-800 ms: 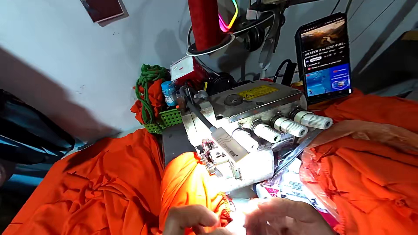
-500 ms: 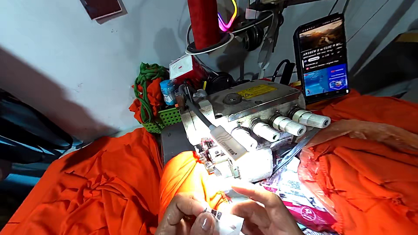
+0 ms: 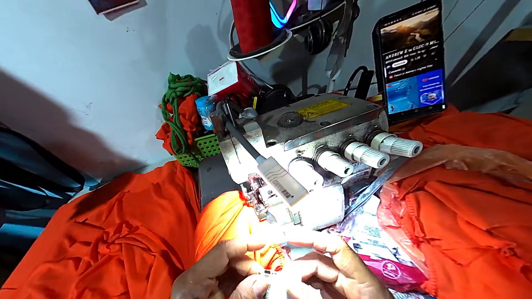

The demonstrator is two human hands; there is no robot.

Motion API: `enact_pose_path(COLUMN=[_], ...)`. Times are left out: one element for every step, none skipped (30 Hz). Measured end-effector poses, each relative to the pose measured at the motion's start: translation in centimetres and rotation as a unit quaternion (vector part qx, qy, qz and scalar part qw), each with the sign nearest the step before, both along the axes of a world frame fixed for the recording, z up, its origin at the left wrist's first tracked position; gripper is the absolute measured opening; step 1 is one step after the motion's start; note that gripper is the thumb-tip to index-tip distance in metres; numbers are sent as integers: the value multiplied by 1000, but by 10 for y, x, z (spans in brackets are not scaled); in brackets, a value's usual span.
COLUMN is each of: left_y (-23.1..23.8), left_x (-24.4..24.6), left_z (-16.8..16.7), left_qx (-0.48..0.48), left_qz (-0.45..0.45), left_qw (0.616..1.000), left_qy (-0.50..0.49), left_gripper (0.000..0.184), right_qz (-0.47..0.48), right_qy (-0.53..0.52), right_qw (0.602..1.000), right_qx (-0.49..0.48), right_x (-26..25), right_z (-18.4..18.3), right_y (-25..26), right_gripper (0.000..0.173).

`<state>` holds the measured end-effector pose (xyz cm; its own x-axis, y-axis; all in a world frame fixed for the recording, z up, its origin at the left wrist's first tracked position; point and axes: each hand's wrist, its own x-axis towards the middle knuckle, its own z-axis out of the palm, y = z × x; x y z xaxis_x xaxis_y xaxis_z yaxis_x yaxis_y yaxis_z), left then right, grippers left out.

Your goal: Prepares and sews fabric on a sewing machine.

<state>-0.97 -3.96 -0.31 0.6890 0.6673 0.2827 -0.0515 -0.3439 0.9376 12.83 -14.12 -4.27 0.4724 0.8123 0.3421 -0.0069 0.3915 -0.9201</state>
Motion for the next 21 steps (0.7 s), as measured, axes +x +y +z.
enact_pose_path(left_y=[1,1,1,0,-1,-2,-3,-4,-4,-4,-3,-2,0,1,3,4,4,4,3,3,2], left_x=[1,1,2,3,4,4,5,5,5,4,2,1,-1,-3,-4,-6,-6,-6,-6,-6,-6], left_z=[-3,-5,-8,-10,-12,-13,-14,-14,-15,-15,-14,-13,-12,-10,-9,-8,-8,-8,-9,-11,-13], left_qx=[2,4,4,4,2,0,-2,-3,-4,-5,-7,-9,-11,-12,-10,-4,6,23,53,103,171], left_qz=[6,11,17,23,27,28,28,26,23,19,12,-1,-14,-27,-38,-43,-43,-37,-27,-11,10], left_qw=[1000,1000,999,999,999,998,998,998,999,999,999,999,1000,999,999,999,999,999,998,995,985], left_qy=[-11,-20,-28,-38,-46,-51,-52,-51,-48,-44,-39,-31,-22,-13,-5,4,9,13,13,13,13], left_gripper=[30,28,27,25,23,22,20,19,17,16,16,18,19,20,19,17,14,9,5,4,7], right_qz=[4,9,14,15,11,7,0,-5,-7,-7,-8,-9,-10,-11,-11,-11,-10,-8,-7,-7,-6], right_qy=[1,3,6,8,11,16,24,29,30,29,25,19,14,9,4,1,-2,-5,-8,-7,3], right_qw=[1000,1000,999,999,999,999,999,999,999,999,1000,1000,1000,1000,1000,1000,1000,1000,1000,1000,1000], right_qx=[7,21,37,45,45,39,31,23,18,15,12,11,11,9,6,4,5,7,8,7,2], right_x=[0,0,0,-1,-2,-3,-4,-4,-4,-4,-4,-4,-3,-3,-2,-2,-1,-1,0,0,1], right_z=[-1,-3,-5,-7,-7,-6,-4,-3,-2,-2,-3,-4,-4,-5,-4,-4,-4,-4,-5,-6,-8], right_y=[0,0,1,2,3,3,3,3,3,2,1,0,-1,-1,-2,-3,-3,-4,-4,-5,-6], right_gripper=[39,41,44,46,48,48,48,47,46,45,44,44,44,43,42,41,39,38,36,34,32])
